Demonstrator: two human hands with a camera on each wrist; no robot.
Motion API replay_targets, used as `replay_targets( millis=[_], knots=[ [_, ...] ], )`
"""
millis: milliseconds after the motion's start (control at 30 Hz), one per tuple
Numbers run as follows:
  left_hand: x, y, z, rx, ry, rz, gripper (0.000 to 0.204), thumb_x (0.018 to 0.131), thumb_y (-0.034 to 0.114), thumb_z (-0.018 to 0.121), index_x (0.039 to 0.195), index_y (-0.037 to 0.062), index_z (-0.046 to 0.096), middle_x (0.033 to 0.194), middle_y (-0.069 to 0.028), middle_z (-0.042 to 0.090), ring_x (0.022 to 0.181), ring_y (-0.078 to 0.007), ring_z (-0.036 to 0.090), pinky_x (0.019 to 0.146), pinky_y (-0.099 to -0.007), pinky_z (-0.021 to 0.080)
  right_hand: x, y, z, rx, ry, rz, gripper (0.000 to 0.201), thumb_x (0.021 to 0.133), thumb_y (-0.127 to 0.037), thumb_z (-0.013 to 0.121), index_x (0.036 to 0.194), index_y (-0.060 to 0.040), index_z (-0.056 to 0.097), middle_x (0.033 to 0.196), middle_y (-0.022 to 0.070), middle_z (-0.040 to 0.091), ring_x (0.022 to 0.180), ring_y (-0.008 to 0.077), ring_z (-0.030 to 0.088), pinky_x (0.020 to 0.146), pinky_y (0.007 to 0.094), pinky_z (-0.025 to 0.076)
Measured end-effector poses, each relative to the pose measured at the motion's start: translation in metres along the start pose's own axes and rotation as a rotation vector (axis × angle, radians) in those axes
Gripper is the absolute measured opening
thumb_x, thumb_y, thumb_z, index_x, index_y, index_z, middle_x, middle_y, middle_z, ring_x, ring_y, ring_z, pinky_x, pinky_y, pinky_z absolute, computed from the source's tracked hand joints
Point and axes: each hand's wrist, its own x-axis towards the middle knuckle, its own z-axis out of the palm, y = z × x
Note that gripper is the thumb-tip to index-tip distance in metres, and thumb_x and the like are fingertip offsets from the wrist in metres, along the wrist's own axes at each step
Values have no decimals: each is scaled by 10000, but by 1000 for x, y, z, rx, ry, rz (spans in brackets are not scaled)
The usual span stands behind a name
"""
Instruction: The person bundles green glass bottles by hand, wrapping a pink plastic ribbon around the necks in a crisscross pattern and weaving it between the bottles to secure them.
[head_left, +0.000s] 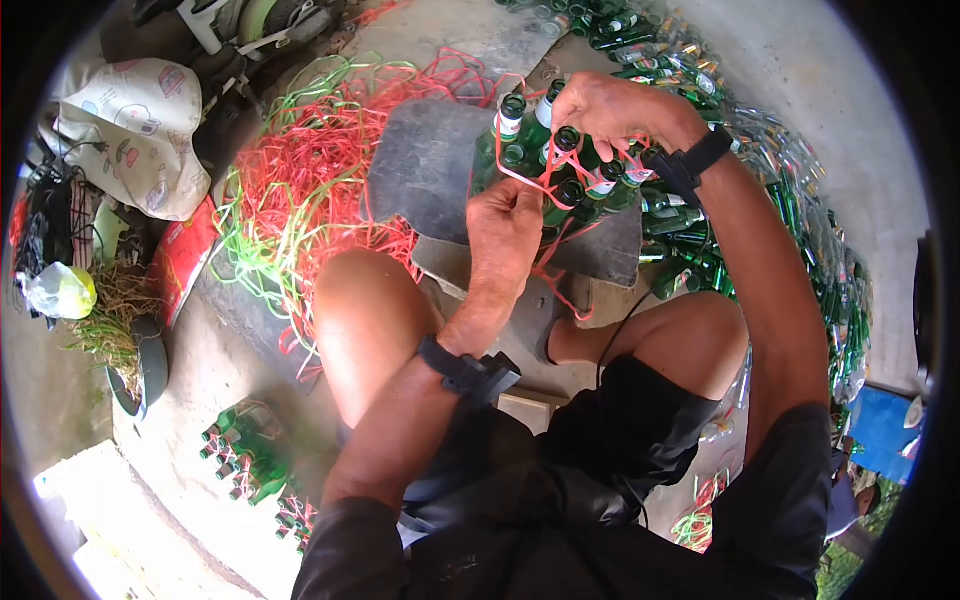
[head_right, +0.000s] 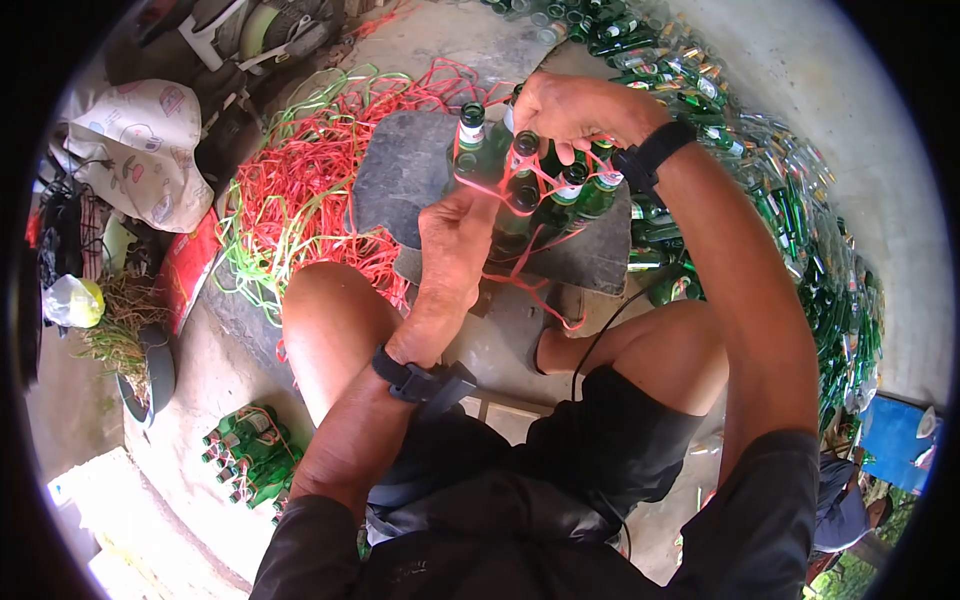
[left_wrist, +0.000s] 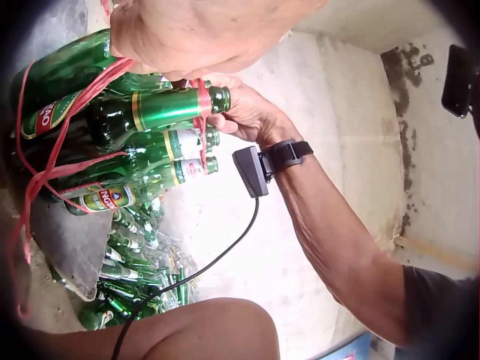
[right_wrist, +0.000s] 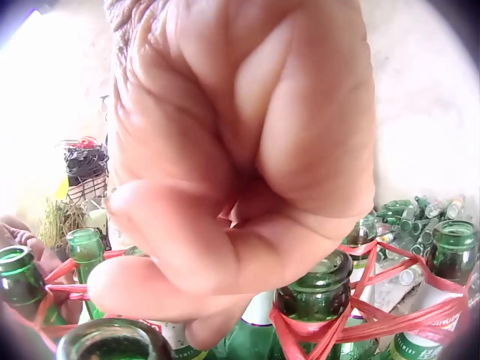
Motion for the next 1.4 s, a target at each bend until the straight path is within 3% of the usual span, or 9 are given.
replay_targets(
  millis=[200,267,300,400,467,500,1100,1267,1400],
  knots=[
    [-3,1,-13,-10,-16,-62,160,961,160,727,916,23,798,749,93,604,662,-9,433,584,-232,348,-21,9,22,65,248,-78,193,926,-39,542,975,-4,726,707,139,694,508,194,615,480,403,460],
    [-2,3,-13,21,-20,-81,151,953,148,729,910,21,799,736,88,601,654,-12,432,577,-234,342,-20,28,43,-262,822,-526,133,946,-63,576,929,-4,694,729,154,679,624,270,663,582,432,508],
    [0,5,-15,23,-20,-79,151,953,148,729,910,21,799,736,88,601,654,-12,432,577,-234,342,-42,3,48,-191,852,-442,120,924,-131,673,897,-15,674,745,148,663,745,339,685,669,455,526],
    [0,7,-17,90,-35,-62,154,953,140,728,923,9,802,734,74,628,661,-14,470,582,-240,387,-73,-25,83,151,705,-329,196,874,-195,756,891,-19,671,796,146,652,770,377,679,695,471,538],
    [2,3,-16,123,-14,-19,159,961,130,721,929,-3,803,737,64,647,678,-18,511,598,-245,437,-77,-29,108,-65,829,-382,306,827,-200,840,1019,-21,683,924,148,627,845,377,663,705,457,543],
    [3,-1,-17,131,-19,-17,159,961,130,721,929,-3,803,737,64,647,678,-18,511,598,-245,437,-74,-29,119,-80,859,-347,282,831,-213,809,963,-21,651,973,152,604,840,391,673,726,478,556],
    [10,6,-34,287,-32,81,163,979,116,717,936,-9,812,737,53,656,681,-27,513,609,-230,429,-65,-23,135,57,910,-357,347,817,-134,836,1070,-7,636,1050,151,540,886,394,638,731,470,540],
    [8,15,-35,588,11,377,173,962,119,705,955,-44,766,690,-124,708,637,-113,628,617,-333,522,-65,-23,137,80,919,-357,346,817,-134,836,1065,-7,631,1041,155,540,886,401,631,732,468,536],
    [3,26,-34,701,44,430,159,944,124,714,953,-26,765,730,-207,715,655,-210,719,651,-363,550,-66,-23,138,119,925,-380,333,819,-120,829,1056,-2,626,1039,156,548,897,402,628,747,463,534]
  ],
)
